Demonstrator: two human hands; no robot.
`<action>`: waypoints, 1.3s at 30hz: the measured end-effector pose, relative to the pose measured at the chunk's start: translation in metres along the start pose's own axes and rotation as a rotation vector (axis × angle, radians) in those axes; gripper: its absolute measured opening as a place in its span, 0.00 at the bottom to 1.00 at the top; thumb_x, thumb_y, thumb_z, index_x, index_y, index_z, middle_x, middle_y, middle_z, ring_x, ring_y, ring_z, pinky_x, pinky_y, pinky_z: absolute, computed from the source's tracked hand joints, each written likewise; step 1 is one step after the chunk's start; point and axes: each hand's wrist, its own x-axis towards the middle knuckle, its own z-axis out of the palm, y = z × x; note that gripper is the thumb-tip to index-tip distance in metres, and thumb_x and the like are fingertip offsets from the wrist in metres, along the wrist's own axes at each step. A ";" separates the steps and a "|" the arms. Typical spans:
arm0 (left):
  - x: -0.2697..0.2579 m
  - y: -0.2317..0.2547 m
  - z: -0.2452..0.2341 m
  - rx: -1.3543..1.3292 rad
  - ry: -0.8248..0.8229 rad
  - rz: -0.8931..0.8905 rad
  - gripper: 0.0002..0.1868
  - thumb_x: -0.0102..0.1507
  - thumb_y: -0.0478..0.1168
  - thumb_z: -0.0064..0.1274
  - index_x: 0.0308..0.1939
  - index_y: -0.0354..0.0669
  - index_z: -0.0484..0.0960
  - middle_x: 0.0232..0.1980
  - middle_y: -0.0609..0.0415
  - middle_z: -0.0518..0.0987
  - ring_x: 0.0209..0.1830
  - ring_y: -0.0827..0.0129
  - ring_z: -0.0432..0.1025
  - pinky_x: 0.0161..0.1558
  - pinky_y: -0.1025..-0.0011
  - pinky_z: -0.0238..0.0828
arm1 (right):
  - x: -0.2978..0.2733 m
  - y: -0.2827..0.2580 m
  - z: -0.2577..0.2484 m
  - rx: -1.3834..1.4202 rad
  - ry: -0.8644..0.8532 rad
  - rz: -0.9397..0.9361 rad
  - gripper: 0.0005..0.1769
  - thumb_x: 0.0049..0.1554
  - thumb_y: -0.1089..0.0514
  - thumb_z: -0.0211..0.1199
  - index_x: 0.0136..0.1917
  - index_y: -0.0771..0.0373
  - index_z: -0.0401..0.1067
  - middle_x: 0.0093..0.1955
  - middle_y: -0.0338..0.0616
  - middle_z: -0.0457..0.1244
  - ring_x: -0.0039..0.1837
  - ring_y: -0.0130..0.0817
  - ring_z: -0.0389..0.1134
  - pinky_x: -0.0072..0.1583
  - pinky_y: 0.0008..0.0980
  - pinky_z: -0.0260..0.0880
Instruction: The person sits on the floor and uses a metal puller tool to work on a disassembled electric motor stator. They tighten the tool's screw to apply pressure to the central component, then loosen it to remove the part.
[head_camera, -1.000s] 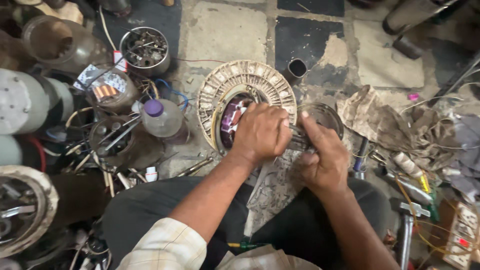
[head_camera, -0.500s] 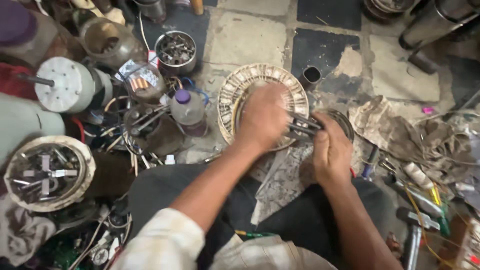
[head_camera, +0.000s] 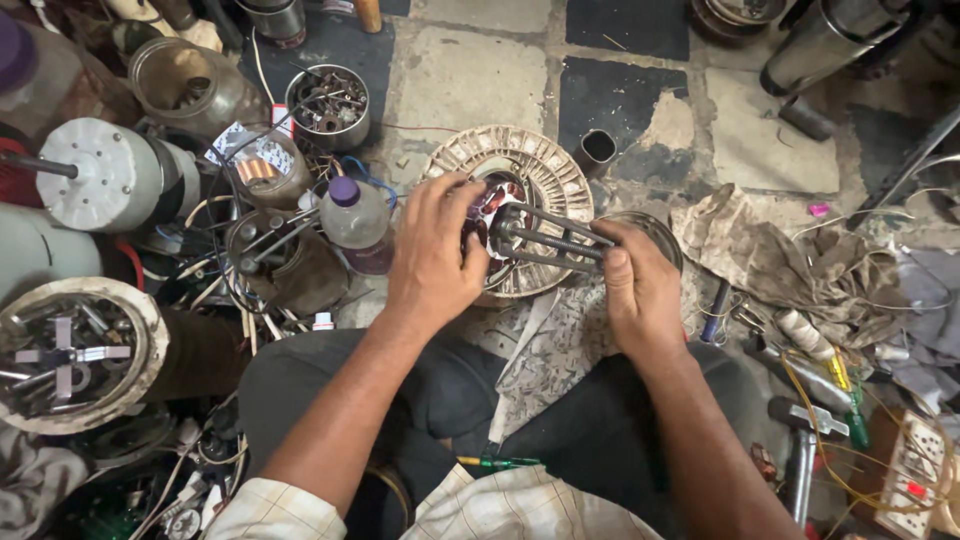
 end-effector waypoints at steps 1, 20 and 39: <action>-0.001 0.000 0.003 0.012 -0.013 0.005 0.29 0.57 0.31 0.52 0.64 0.36 0.72 0.65 0.39 0.69 0.67 0.41 0.63 0.69 0.48 0.59 | 0.001 0.000 -0.001 0.003 -0.009 0.003 0.22 0.72 0.50 0.46 0.65 0.68 0.71 0.62 0.56 0.67 0.64 0.49 0.70 0.65 0.38 0.67; 0.044 0.018 0.084 -0.286 -0.304 0.046 0.17 0.71 0.45 0.44 0.39 0.38 0.84 0.40 0.42 0.82 0.45 0.47 0.76 0.51 0.53 0.71 | -0.001 0.009 -0.013 -0.049 -0.086 -0.068 0.26 0.73 0.46 0.41 0.68 0.68 0.69 0.67 0.60 0.66 0.68 0.56 0.68 0.68 0.42 0.66; 0.019 0.005 0.105 -0.206 -0.079 0.141 0.12 0.66 0.41 0.44 0.34 0.42 0.81 0.35 0.50 0.80 0.39 0.55 0.72 0.49 0.55 0.65 | -0.009 0.004 0.021 -0.214 0.123 0.061 0.34 0.71 0.39 0.37 0.70 0.67 0.69 0.61 0.61 0.68 0.59 0.56 0.73 0.59 0.42 0.72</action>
